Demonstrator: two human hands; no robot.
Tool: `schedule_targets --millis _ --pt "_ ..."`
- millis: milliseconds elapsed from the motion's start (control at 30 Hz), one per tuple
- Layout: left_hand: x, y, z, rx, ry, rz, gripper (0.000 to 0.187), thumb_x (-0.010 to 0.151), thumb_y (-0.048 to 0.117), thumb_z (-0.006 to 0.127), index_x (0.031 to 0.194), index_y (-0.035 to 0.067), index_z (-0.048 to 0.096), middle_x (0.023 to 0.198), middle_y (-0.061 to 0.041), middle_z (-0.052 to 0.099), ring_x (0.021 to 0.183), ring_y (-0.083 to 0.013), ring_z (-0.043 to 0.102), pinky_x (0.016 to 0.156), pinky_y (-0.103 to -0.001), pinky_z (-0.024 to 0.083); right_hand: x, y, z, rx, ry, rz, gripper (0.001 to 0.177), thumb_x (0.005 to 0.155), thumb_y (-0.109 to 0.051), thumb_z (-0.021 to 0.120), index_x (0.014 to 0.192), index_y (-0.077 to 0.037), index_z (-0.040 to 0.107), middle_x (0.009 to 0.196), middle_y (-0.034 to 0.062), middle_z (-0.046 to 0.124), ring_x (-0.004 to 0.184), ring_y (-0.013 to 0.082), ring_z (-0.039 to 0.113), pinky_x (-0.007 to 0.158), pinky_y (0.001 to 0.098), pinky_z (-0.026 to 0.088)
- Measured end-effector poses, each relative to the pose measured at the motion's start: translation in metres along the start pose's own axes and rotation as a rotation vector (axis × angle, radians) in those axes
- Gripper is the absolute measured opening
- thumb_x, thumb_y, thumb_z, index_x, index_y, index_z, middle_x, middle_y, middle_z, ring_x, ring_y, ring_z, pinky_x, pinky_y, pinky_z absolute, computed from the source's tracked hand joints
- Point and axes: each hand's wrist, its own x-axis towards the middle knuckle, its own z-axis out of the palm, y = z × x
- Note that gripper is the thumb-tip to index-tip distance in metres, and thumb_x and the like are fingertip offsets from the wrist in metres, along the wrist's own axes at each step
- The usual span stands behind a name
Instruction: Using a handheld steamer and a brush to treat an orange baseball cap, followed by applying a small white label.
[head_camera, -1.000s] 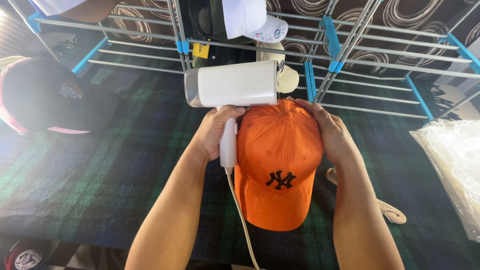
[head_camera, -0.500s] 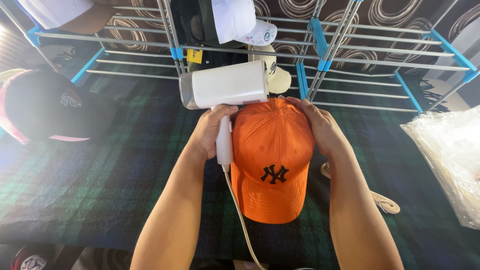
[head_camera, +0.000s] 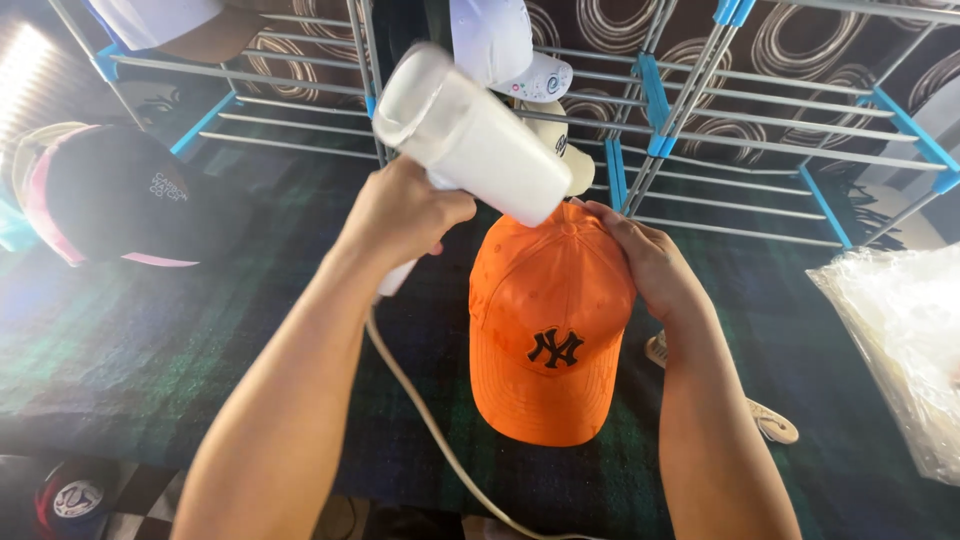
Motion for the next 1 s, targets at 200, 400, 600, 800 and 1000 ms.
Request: schedule_targets --millis 200,400,600,800,1000 --pt "-0.021 0.086 -0.036 0.58 -0.148 0.119 0.052 0.072 0.049 0.07 0.107 0.011 0.076 0.091 -0.015 0.075 0.093 -0.0388 0.073 0.084 -0.051 0.056 0.006 -0.004 -0.005 -0.204 -0.01 0.031 0.042 0.097 -0.042 0.052 0.132 -0.032 0.071 0.137 0.0164 0.066 0.131 0.0393 0.057 0.106 0.0488 0.045" --pt "-0.015 0.158 -0.039 0.846 -0.456 -0.068 0.034 0.089 0.023 0.059 0.12 0.01 0.066 0.096 -0.004 0.067 0.077 -0.0213 0.066 0.071 -0.035 0.054 0.008 -0.022 0.001 0.011 0.028 0.267 0.045 0.094 -0.024 0.047 0.131 -0.016 0.071 0.133 0.0039 0.072 0.118 0.0158 0.067 0.09 0.0302 0.055" --pt "0.028 0.109 -0.048 0.574 -0.492 -0.235 0.051 0.087 0.023 0.064 0.137 0.01 0.057 0.107 -0.013 0.066 0.077 -0.0224 0.063 0.065 -0.038 0.051 0.015 0.0 0.0 0.285 0.014 0.245 0.045 0.094 -0.021 0.05 0.135 -0.012 0.067 0.135 0.0102 0.07 0.123 0.0193 0.065 0.095 0.0275 0.054" --pt "0.062 -0.035 -0.04 0.003 -0.378 -0.333 0.049 0.064 0.024 0.082 0.098 -0.008 0.068 0.067 -0.022 0.064 0.053 -0.0335 0.068 0.044 -0.045 0.054 0.012 0.019 0.008 0.297 0.059 0.05 0.043 0.096 -0.02 0.054 0.136 -0.011 0.067 0.134 0.0191 0.063 0.124 0.0238 0.057 0.105 0.0373 0.049" --pt "0.019 -0.132 -0.006 -0.323 -0.286 -0.468 0.04 0.068 0.021 0.079 0.092 -0.008 0.067 0.063 -0.023 0.062 0.049 -0.034 0.065 0.043 -0.043 0.055 0.013 0.023 0.01 0.372 0.067 0.022 0.042 0.096 -0.019 0.056 0.135 -0.01 0.067 0.134 0.0196 0.064 0.121 0.0241 0.06 0.105 0.0369 0.05"
